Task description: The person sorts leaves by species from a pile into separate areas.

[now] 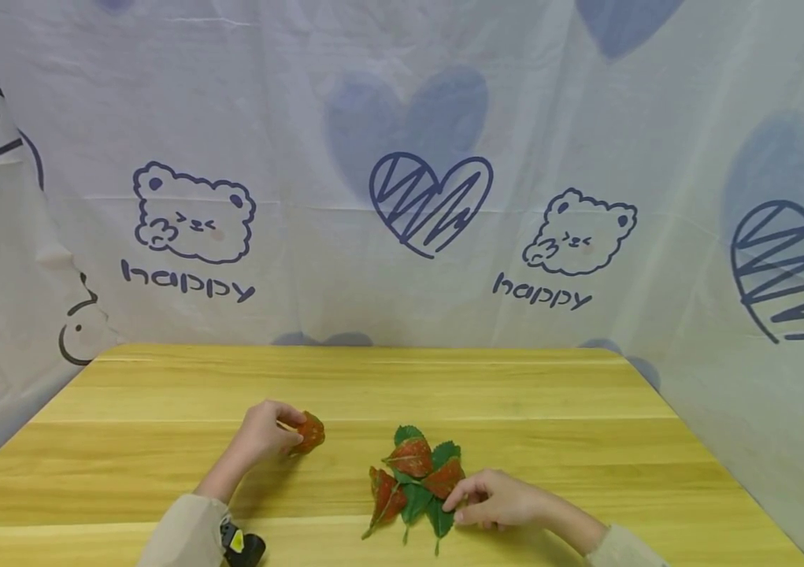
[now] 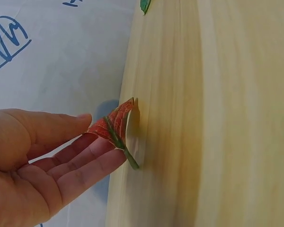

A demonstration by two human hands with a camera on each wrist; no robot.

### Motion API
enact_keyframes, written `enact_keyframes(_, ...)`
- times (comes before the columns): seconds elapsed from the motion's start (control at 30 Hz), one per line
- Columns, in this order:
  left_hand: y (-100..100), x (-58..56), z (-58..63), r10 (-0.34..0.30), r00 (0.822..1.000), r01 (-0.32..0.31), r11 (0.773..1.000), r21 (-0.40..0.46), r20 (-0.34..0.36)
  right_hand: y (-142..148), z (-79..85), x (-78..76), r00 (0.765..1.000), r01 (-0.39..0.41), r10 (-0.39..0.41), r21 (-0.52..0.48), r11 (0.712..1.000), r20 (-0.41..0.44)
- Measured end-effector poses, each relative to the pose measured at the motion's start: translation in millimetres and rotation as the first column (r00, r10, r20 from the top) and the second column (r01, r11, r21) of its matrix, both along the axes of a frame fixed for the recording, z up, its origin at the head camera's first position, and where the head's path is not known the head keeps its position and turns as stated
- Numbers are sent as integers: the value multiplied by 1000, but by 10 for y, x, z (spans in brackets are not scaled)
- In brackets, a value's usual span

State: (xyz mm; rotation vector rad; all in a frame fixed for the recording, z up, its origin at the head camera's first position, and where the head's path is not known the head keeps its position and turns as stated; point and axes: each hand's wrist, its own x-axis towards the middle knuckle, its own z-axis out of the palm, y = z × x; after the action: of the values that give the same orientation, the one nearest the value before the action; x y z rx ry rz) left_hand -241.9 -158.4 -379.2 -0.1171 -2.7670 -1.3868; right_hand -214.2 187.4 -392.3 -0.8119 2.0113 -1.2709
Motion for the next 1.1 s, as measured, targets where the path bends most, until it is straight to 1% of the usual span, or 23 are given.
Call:
enact_keyframes(0.17,-15,-8,-11,17,1000,-17,1000,2,4,4,-6,-3,1000,-7,7,-9,1000,8)
enact_keyframes(0.27,-19,3,8,19,1000,-18,1000,-10,5,9,-13,-6,1000,-8,8,-12,1000,10)
enact_keyframes(0.4,-16,45,66,22,999,-25,995,-100,-33,12,-11,-3,1000,-5,5,-13,1000,11)
enact_keyframes(0.5,-5,74,114,24,996,-39,984,-175,-85,14,-6,3,1000,1,-1,-10,1000,12)
enact_keyframes(0.6,28,101,168,25,993,-50,975,-216,-117,14,-3,6,1000,11,-11,-2,1000,13)
enact_keyframes(0.7,85,139,230,11,990,-47,967,-252,-141,13,-3,3,1000,17,-17,8,1000,13)
enact_keyframes(0.8,167,184,295,-5,987,-36,966,-255,-159,12,-5,-4,1000,15,-15,11,1000,10)
enact_keyframes(0.9,254,212,335,-26,985,-14,975,-224,-171,10,-8,-10,1000,11,-11,11,1000,4)
enact_keyframes(0.97,311,227,343,-36,984,-1,979,-204,-177,17,-19,-20,1000,4,-4,8,1000,1)
enact_keyframes(1.1,424,263,336,-64,978,25,981,-195,-200,18,-27,-25,1000,-3,3,4,1000,0)
